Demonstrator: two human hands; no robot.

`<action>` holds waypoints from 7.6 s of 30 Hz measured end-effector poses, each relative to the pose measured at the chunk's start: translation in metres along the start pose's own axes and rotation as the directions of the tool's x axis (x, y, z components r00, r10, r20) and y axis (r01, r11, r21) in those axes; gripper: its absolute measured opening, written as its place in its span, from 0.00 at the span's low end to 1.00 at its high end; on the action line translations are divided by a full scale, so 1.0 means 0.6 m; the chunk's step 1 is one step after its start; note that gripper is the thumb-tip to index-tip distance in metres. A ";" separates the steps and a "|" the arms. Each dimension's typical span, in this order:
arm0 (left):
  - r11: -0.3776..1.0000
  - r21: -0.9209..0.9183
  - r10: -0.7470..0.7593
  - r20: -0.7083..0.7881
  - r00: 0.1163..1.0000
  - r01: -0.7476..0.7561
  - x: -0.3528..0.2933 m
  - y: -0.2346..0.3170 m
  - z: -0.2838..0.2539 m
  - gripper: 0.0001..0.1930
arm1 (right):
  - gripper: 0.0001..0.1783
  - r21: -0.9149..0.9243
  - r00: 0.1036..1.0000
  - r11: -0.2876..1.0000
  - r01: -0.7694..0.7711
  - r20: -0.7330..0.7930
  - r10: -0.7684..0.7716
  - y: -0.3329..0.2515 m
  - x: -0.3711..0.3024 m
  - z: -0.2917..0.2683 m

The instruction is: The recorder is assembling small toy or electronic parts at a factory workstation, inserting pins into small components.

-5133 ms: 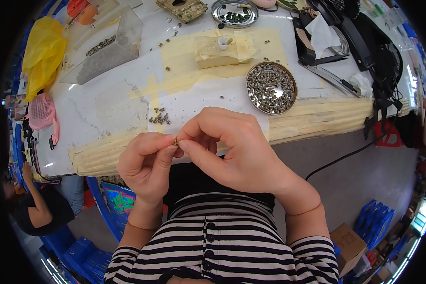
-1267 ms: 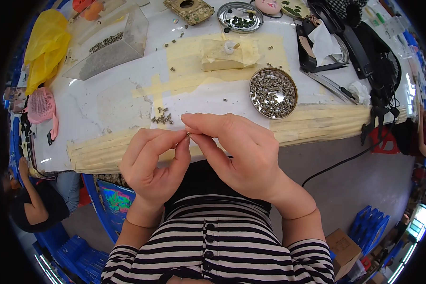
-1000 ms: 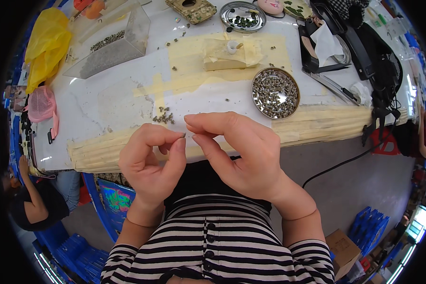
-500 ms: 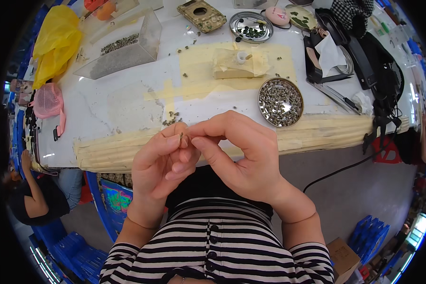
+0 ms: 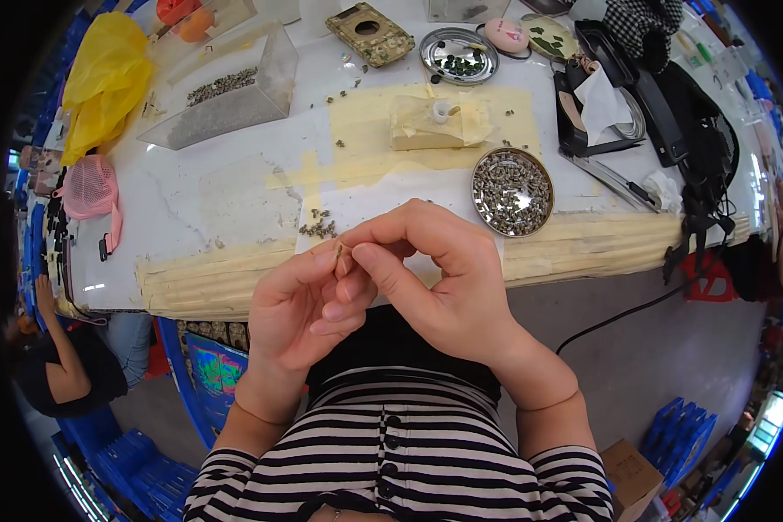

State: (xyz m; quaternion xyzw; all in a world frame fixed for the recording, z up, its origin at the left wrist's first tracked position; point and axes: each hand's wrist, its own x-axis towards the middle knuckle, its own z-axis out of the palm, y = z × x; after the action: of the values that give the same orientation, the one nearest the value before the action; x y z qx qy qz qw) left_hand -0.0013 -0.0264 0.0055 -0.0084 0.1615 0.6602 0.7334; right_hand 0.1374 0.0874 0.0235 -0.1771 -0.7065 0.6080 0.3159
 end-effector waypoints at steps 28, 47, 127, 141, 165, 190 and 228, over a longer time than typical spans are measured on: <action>-0.764 0.598 0.509 0.790 0.343 -0.244 0.010 -0.030 -0.001 0.14 | 0.07 0.228 0.982 0.955 -0.188 0.030 0.186 0.007 -0.017 0.005; -0.680 0.725 0.595 0.634 0.494 -0.110 -0.003 -0.020 -0.010 0.12 | 0.03 0.130 0.983 0.985 -0.114 -0.130 0.130 0.009 -0.015 -0.019; -0.611 0.791 0.603 0.494 0.627 -0.036 0.028 0.041 0.013 0.06 | 0.03 0.031 0.966 0.982 0.186 -0.190 -0.177 0.029 -0.033 -0.023; -0.823 0.554 0.475 0.553 0.684 0.124 0.069 0.031 0.021 0.05 | 0.06 0.327 0.982 0.944 -0.033 -0.166 0.092 0.021 -0.025 -0.031; 0.557 0.729 0.569 0.013 0.822 -0.397 0.032 0.006 0.028 0.05 | 0.05 0.165 0.965 0.967 0.197 -0.205 -0.161 0.014 -0.024 0.002; 0.039 0.831 0.694 0.377 0.614 -0.554 0.029 -0.008 -0.001 0.07 | 0.06 0.523 0.997 0.852 0.013 -0.072 0.029 0.018 -0.017 -0.001; 0.643 0.490 0.612 0.133 0.780 -0.588 0.023 -0.051 0.001 0.06 | 0.10 -0.348 0.862 0.863 0.366 -0.224 -0.455 0.041 -0.008 0.017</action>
State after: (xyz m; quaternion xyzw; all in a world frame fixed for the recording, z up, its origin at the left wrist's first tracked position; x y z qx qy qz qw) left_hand 0.0294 -0.0168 -0.0032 0.2234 0.3386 0.7986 0.4446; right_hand 0.1308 0.0817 -0.0019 -0.1554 -0.7540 0.3801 0.5126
